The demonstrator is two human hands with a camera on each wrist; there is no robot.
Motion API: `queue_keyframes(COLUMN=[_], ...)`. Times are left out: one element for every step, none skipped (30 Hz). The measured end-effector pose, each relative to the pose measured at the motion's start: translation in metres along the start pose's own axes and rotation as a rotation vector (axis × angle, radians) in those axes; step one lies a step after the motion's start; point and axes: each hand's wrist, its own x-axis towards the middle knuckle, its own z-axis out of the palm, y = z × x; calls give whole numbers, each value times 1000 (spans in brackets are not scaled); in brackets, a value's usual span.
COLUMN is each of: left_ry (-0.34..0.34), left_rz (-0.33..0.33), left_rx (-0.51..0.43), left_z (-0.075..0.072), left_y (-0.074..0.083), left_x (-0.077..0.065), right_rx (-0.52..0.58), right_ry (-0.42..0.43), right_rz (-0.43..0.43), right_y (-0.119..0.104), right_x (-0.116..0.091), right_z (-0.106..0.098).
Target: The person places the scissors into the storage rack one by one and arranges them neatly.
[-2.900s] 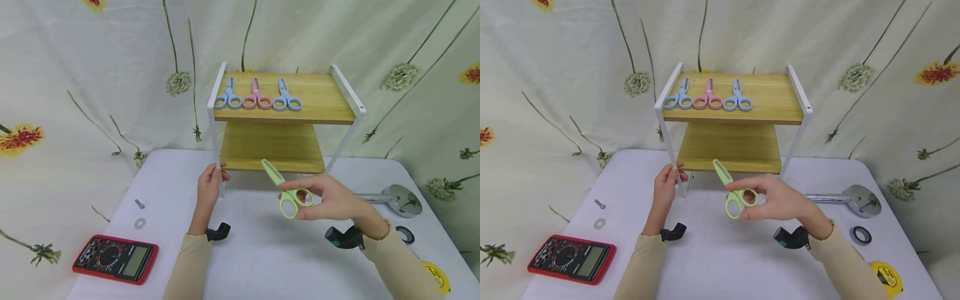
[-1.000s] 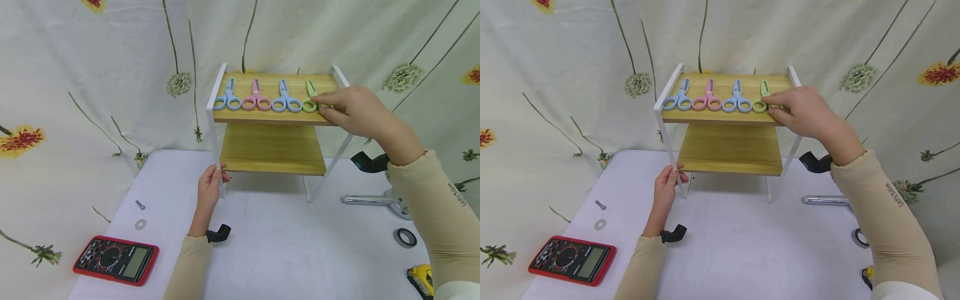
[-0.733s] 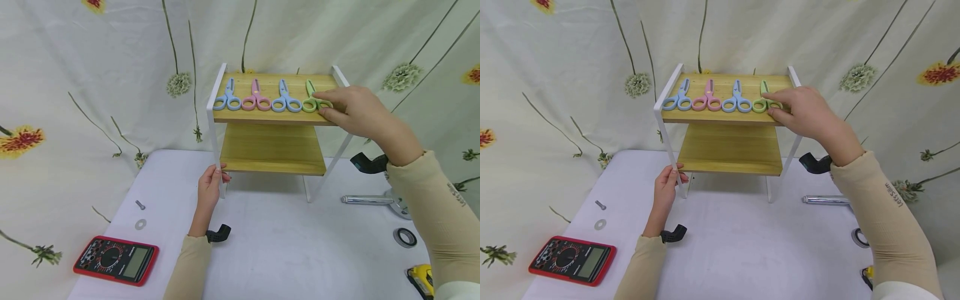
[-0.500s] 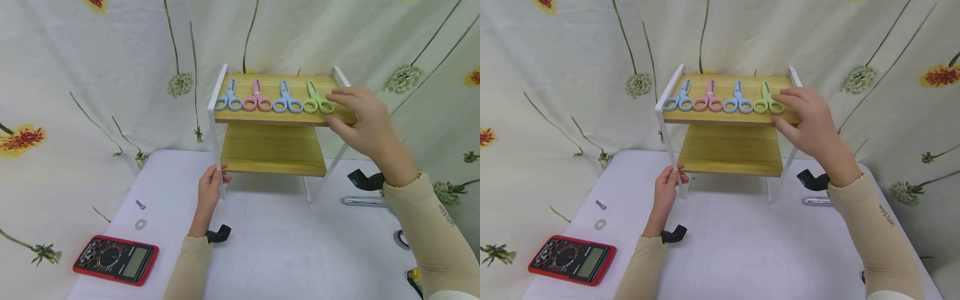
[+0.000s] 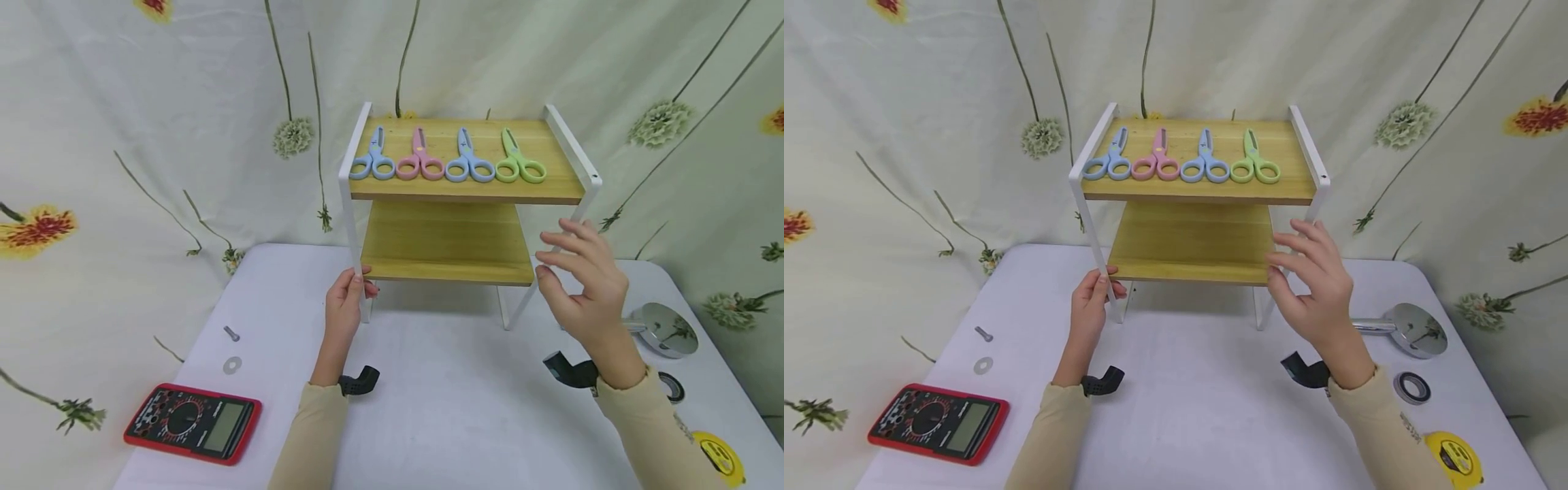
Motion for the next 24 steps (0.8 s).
queue_keyframes(left_ry=[0,0,3,6,8,10,12,13,15,16,16,17,17,17,17,16,14,10,7,3,-3,-9,-14,-16], left_rz=[4,10,15,22,25,27,28,29,29,29,28,26,25,22,19,16,13,12,8,2,-1,-7,-19,-33], left_rx=[2,6,5,6,5,0,-1,-5,-12,-14,-17,-19,-20,-20,-20,-19,-19,-18,-16,-16,-12,1,22,48], left_z=[0,0,0,-1,-1,-1,-1,-1,-1,-1,0,0,0,0,1,1,1,0,0,-1,-2,-4,-6,-8], left_y=[-1,-1,-1,-1,-1,-2,-2,-2,-2,-2,-2,-3,-3,-3,-4,-4,-4,-4,-4,-4,-5,-5,-5,-5], left_x=[1,1,2,3,3,4,4,5,5,5,5,5,5,5,5,4,4,4,4,3,3,1,0,-2], right_rx=[15,36,53,72,85,101,113,118,122,130,128,128,126,128,131,133,133,135,135,132,129,127,121,117], right_ry=[-13,-24,-37,-51,-67,-82,-99,-118,-136,-147,-161,-173,-185,-189,-193,-197,-206,-214,-224,-234,-246,-257,-272,-281], right_rz=[-1,-2,-3,-1,1,1,-1,-5,-10,-15,-20,-23,-26,-28,-28,-28,-26,-27,-28,-31,-35,-37,-36,-32], right_y=[0,1,2,3,4,5,7,8,9,10,11,12,13,13,13,14,14,15,15,15,16,17,18,19], right_x=[-6,-12,-17,-22,-26,-30,-33,-36,-39,-42,-44,-47,-49,-50,-52,-53,-54,-55,-56,-56,-57,-58,-59,-60], right_z=[1,2,3,4,5,6,7,8,8,9,10,10,10,11,11,11,10,10,9,9,8,7,6,4])
